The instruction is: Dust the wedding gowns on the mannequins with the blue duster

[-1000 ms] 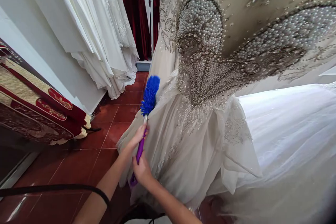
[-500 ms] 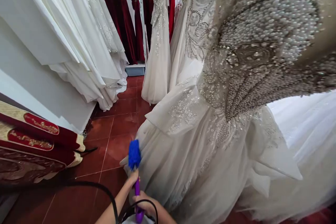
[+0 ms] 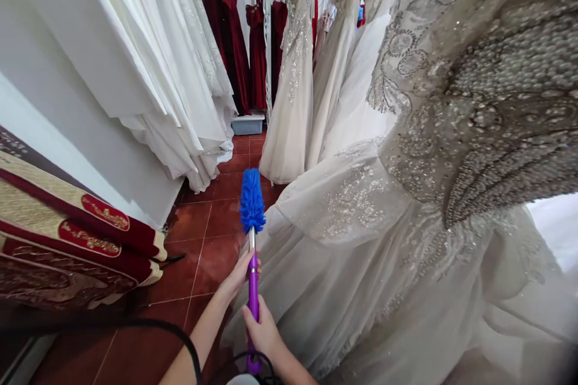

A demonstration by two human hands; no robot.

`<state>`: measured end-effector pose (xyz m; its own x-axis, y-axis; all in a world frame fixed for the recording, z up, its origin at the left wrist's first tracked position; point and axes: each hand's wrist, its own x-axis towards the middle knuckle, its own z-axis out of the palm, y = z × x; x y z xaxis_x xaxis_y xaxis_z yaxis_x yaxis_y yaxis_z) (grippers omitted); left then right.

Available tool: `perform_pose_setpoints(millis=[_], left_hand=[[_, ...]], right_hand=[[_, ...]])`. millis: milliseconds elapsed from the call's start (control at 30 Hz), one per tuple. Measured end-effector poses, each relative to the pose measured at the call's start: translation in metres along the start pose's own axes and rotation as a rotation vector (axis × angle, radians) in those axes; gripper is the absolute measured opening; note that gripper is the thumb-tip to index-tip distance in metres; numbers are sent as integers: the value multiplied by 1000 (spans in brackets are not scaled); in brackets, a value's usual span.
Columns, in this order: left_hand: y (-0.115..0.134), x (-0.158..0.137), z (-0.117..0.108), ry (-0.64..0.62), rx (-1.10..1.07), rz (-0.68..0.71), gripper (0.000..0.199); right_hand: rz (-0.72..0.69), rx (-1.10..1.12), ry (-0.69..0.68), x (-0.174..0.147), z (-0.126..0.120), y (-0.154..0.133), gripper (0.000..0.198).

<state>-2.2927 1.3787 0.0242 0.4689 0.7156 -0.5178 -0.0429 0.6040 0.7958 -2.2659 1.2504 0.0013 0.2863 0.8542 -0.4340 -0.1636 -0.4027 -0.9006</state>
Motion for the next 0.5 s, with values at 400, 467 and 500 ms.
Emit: perform_pose_setpoints(millis=[400, 467, 500], left_hand=[[-4, -3, 109, -232, 318, 17, 64], [-30, 8, 111, -157, 326, -75, 66], [-43, 11, 109, -123, 299, -101, 66]], right_hand=[[224, 536, 78, 5, -32, -2, 54], [285, 572, 74, 0, -45, 14, 49], [315, 570, 64, -3, -51, 22, 46]])
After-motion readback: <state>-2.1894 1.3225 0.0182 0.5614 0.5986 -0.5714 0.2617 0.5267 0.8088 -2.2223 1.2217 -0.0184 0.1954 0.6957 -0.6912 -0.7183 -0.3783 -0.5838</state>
